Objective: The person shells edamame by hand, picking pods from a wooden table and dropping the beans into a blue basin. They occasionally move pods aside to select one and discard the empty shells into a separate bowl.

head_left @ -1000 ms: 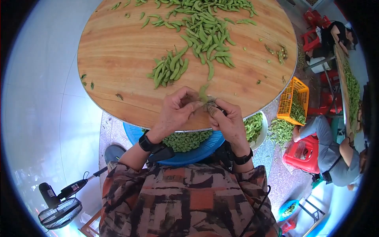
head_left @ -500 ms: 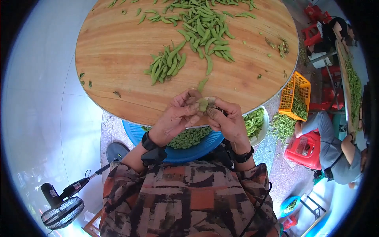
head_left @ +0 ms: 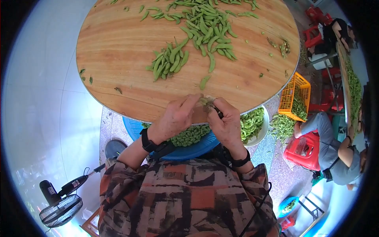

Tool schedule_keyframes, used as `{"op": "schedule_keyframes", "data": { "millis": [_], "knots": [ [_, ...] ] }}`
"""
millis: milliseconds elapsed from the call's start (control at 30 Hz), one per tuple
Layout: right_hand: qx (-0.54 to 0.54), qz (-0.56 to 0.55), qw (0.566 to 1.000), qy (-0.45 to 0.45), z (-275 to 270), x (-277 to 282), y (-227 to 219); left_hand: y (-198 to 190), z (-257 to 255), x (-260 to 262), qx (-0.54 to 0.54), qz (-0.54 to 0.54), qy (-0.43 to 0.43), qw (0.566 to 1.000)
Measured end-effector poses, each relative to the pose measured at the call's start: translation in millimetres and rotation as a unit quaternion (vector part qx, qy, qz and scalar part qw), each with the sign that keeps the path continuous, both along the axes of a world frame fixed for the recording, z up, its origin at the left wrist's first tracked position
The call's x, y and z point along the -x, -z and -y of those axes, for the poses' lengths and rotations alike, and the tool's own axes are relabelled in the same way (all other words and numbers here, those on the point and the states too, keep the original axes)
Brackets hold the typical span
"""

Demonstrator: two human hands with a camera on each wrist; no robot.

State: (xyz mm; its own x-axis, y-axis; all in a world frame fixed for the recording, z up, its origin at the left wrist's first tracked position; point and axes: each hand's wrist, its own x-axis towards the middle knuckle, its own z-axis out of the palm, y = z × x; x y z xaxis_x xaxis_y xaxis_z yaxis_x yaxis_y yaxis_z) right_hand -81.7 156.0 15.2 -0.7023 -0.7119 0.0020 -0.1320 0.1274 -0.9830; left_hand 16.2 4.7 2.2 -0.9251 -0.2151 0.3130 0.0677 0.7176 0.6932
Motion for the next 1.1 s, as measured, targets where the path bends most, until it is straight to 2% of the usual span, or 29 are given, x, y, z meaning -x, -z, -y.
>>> {"op": "schedule_keyframes", "data": {
  "millis": [67,100,167,233,267,333,400,433,467,500,533,600,633,667,700,733,767,800,833,933,967,1033,1067,1100],
  "knots": [
    [0.01,-0.029,1.0,0.005,0.1,-2.0,5.7,-5.4,-0.7,1.1,-0.031,0.008,0.003,0.999],
    [0.005,0.004,1.0,0.007,0.5,-2.6,10.6,-7.7,-1.1,1.9,-0.062,0.017,0.007,0.998],
    [0.001,0.037,0.999,0.009,1.7,-2.8,9.9,-5.8,-1.7,2.7,-0.051,0.007,0.002,0.999],
    [-0.009,0.206,0.979,0.006,4.3,-1.8,-2.2,-4.2,-2.2,1.5,-0.043,-0.002,-0.001,0.999],
    [-0.009,0.205,0.979,0.005,3.9,-0.4,-2.0,-3.9,-2.5,1.0,-0.035,-0.002,-0.008,0.999],
    [0.067,0.314,0.947,-0.01,-1.0,5.3,-0.9,-12.5,-1.4,0.8,-0.028,-0.002,-0.015,1.0],
    [0.05,0.293,0.955,-0.008,-15.9,17.6,-17.0,-33.6,7.4,-2.5,-0.186,0.144,0.042,0.971],
    [0.033,0.272,0.962,-0.006,-27.9,26.8,-22.4,-42.0,15.2,-5.0,-0.185,0.143,0.042,0.971],
    [-0.009,0.137,0.988,-0.063,-49.5,42.0,-17.8,-49.2,24.7,-8.0,-0.148,0.219,0.12,0.957],
    [-0.051,-0.001,0.992,-0.119,-72.6,56.5,-13.3,-52.2,31.1,-7.8,-0.109,0.292,0.197,0.929],
    [-0.06,-0.031,0.987,-0.149,-88.3,61.3,-19.8,-47.0,34.2,-5.0,-0.109,0.291,0.197,0.93],
    [-0.07,-0.06,0.98,-0.178,-114.4,69.5,-26.4,-31.8,39.6,0.9,-0.044,0.071,0.188,0.979],
    [-0.161,-0.094,0.971,-0.153,-125.8,74.8,-26.4,-31.7,39.9,9.2,-0.044,0.07,0.189,0.978],
    [-0.25,-0.127,0.952,-0.125,-131.4,77.3,-26.6,-31.5,36.6,21.8,0.011,0.078,0.113,0.99],
    [-0.251,-0.129,0.951,-0.124,-132.0,77.4,-26.2,-31.5,32.0,32.5,0.065,0.086,0.034,0.994],
    [-0.26,-0.125,0.954,-0.083,-131.2,77.4,-25.2,-28.1,26.6,41.3,0.065,0.084,0.035,0.994],
    [-0.268,-0.121,0.955,-0.042,-129.6,77.4,-25.2,-21.2,21.2,49.6,0.099,0.083,-0.004,0.992],
    [-0.255,-0.141,0.955,-0.048,-124.5,76.9,-27.5,-15.6,18.4,54.3,0.132,0.083,-0.043,0.987],
    [-0.255,-0.142,0.955,-0.046,-118.3,74.1,-27.0,-12.0,17.8,56.2,0.133,0.082,-0.041,0.987],
    [-0.129,-0.098,0.986,0.027,-95.2,64.3,-11.5,-7.6,15.8,58.5,0.186,0.135,-0.062,0.971],
    [-0.129,-0.096,0.987,0.027,-84.0,59.5,-9.9,-8.1,15.0,58.0,0.167,0.107,-0.063,0.978],
    [-0.053,0.011,0.996,0.066,-57.6,48.1,-8.7,-11.1,14.0,55.4,0.149,0.08,-0.064,0.983],
    [-0.052,0.013,0.996,0.067,-45.9,44.7,-9.3,-13.7,13.7,52.5,0.08,0.049,-0.031,0.995],
    [-0.029,0.067,0.995,0.062,-35.6,41.8,-10.6,-16.0,12.8,49.1,0.008,0.019,0.004,1.0]
  ]
}}
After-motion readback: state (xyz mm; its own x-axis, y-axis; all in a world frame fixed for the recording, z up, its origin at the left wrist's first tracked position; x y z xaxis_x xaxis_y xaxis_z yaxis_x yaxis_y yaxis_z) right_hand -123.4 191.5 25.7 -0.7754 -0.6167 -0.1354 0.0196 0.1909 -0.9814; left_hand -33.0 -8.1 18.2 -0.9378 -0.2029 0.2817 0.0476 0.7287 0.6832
